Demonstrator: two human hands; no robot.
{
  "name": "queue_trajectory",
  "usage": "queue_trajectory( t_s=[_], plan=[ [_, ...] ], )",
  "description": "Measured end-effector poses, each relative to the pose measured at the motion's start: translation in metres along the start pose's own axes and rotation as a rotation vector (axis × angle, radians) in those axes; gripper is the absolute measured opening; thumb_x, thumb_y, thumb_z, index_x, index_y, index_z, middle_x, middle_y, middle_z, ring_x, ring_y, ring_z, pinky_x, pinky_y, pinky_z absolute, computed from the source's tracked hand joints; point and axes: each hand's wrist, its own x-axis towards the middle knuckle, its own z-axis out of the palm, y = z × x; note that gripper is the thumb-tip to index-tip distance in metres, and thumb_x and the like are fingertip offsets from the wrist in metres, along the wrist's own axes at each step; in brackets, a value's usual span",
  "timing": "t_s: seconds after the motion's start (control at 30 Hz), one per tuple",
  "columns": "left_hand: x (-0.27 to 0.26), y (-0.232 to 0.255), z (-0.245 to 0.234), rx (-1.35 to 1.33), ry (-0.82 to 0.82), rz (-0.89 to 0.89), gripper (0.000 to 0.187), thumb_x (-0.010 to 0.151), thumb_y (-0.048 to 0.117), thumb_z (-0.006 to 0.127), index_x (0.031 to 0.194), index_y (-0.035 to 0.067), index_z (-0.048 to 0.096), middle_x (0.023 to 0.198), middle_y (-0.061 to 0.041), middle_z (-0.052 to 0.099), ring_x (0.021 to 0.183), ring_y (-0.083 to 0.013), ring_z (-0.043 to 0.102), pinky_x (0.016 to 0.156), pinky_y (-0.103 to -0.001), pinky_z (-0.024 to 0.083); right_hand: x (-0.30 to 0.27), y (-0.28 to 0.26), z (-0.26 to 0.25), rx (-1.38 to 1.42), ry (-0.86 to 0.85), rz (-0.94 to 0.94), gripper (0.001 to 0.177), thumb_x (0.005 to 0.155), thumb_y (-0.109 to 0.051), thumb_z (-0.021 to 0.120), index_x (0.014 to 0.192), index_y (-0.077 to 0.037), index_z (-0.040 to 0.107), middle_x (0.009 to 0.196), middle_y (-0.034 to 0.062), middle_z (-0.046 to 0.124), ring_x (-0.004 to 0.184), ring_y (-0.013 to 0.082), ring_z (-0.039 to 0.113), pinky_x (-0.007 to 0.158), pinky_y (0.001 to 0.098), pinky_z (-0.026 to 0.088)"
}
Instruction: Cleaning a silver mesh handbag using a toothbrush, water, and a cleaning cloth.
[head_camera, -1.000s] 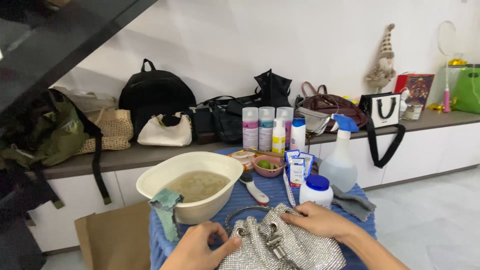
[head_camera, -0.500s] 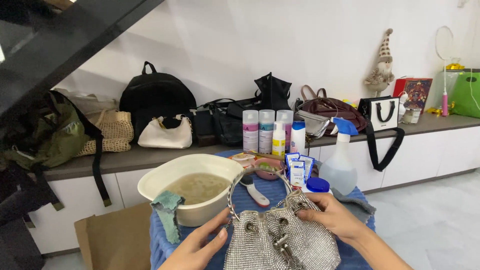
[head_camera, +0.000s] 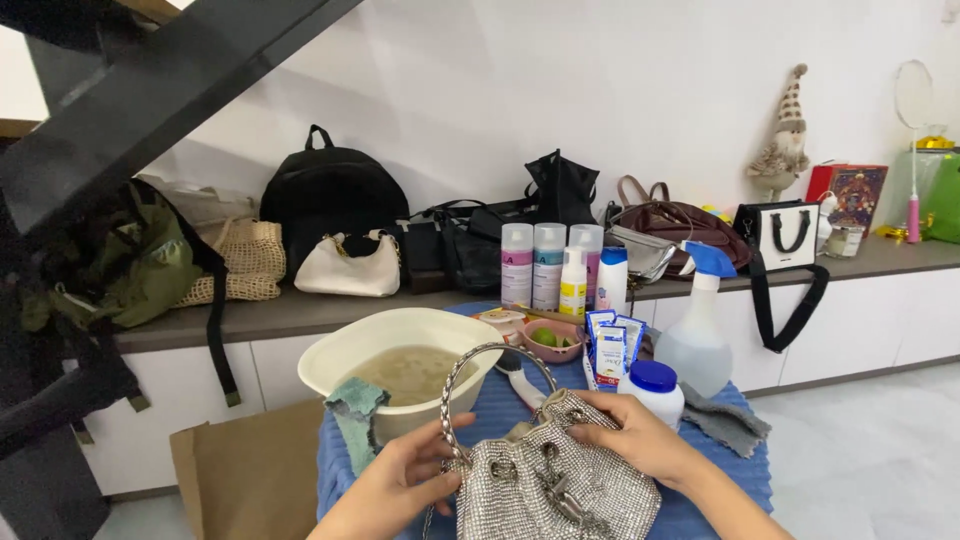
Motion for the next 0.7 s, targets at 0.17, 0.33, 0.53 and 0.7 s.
queue_trajectory(
  t_s=[0.17,0.33,0.53,0.7],
  plan=[
    [0.003,-0.009,-0.002,-0.202,0.022,-0.004,0.070,0.085,-0.011,0.066,0.150,0.010,0.059,0.107,-0.017,0.071,0.086,-0.0212,0.071,0.068,-0.031,0.060,0.000,0.001,0.003,0.058,0.078,0.145,0.056,0.079,-0.004,0.078,0.135,0.002,0.070,0.113,0.0182,0.086,0.082,0.0186,0.077,0.068,0.0232,0.057],
    [0.005,0.005,0.025,0.039,0.260,0.045,0.060,0.083,0.007,0.079,0.141,0.017,0.069,0.087,-0.009,0.079,0.076,-0.0139,0.072,0.069,-0.026,0.060,-0.005,0.000,0.008,-0.090,0.158,0.084,0.054,0.076,-0.010,0.081,0.130,-0.005,0.075,0.117,0.0101,0.087,0.090,0.0152,0.081,0.079,0.0220,0.061],
    [0.011,0.006,0.047,0.424,0.582,0.384,0.043,0.072,0.009,0.082,0.115,0.013,0.079,0.101,-0.002,0.090,0.095,-0.0136,0.087,0.085,-0.030,0.064,-0.009,-0.008,0.012,-0.180,0.274,0.097,0.058,0.074,-0.015,0.085,0.130,-0.007,0.073,0.120,0.0089,0.085,0.088,0.0150,0.083,0.075,0.0209,0.064],
    [0.025,0.019,0.050,0.330,0.586,0.241,0.040,0.079,0.006,0.076,0.118,0.017,0.079,0.098,0.003,0.091,0.093,-0.0069,0.084,0.086,-0.026,0.063,-0.019,-0.026,0.004,-0.157,0.326,0.216,0.060,0.074,-0.016,0.086,0.131,-0.005,0.072,0.116,0.0144,0.085,0.085,0.0201,0.084,0.072,0.0243,0.065]
  ],
)
